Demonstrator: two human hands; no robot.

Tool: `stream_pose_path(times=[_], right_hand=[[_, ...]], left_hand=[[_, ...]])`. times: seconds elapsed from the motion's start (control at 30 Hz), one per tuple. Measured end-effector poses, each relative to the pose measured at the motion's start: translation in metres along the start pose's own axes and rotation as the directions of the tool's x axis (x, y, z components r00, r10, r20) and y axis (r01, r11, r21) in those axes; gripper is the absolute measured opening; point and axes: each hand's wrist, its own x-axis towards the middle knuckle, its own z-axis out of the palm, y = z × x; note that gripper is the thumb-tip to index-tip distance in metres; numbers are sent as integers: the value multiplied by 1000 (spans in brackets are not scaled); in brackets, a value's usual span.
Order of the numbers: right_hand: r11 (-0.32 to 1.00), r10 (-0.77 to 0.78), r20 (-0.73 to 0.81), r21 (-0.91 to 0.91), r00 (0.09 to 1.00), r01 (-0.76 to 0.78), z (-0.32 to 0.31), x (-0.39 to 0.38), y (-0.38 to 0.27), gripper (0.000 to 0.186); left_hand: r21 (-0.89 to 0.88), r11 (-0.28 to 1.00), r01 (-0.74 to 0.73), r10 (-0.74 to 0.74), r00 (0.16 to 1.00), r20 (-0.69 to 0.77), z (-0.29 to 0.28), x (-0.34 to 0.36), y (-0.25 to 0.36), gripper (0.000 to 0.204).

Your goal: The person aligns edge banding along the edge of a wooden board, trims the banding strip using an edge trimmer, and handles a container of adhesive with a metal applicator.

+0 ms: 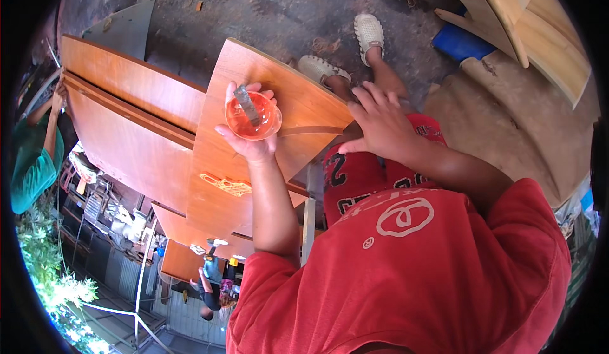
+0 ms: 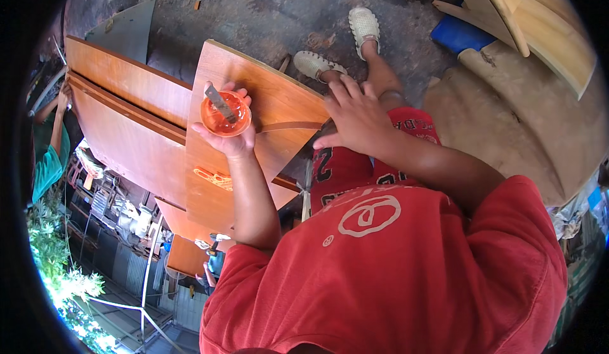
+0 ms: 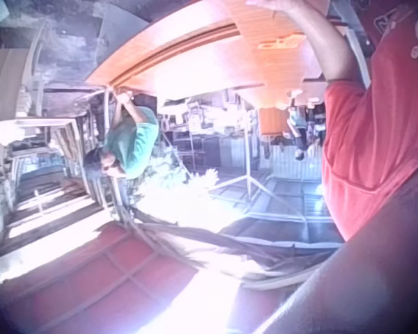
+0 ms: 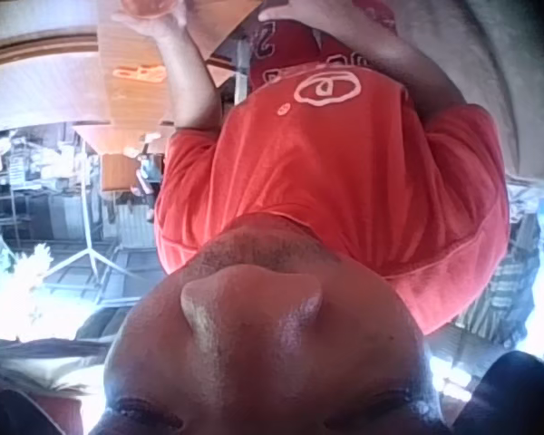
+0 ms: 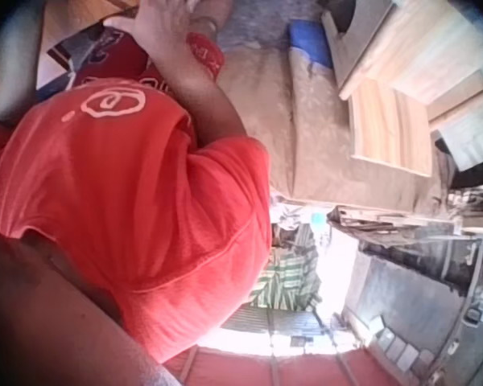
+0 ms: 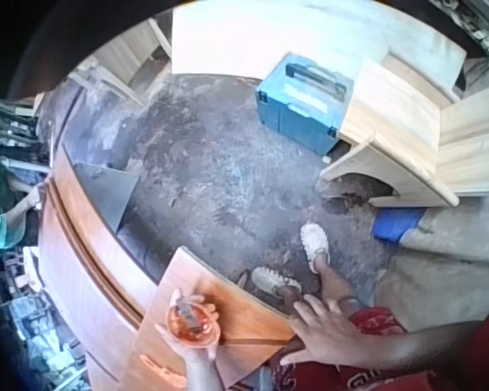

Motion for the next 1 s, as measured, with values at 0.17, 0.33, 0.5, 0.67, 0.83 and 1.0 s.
stream_pose_path(times=[0.17, 0.33, 0.5, 0.67, 0.83, 1.0], right_hand=[[991, 101, 170, -102, 980, -84, -29, -21, 6, 77], [989, -5, 20, 148, 1000, 2, -69, -15, -5, 70], [866, -216, 44, 470, 975, 170, -133, -23, -70, 74], [958, -254, 196, 186, 947, 219, -170, -26, -127, 83], [928, -205, 330, -233, 922, 290, -192, -28, -174, 85], [831, -186, 424, -413, 886, 372, -199, -32, -205, 92]], left_hand=[[-41, 999, -14, 14, 1000, -1, 2, -2, 4, 93], [-26, 1000, -5, 5, 1000, 1, 12, -13, 13, 93], [-68, 997, -35, 35, 999, 6, 44, -35, 27, 89], [-204, 974, -96, 120, 987, 108, 77, -73, 60, 69], [-142, 956, -256, 265, 963, 48, 90, -99, 62, 62], [-174, 927, -333, 351, 932, 87, 105, -124, 82, 66]])
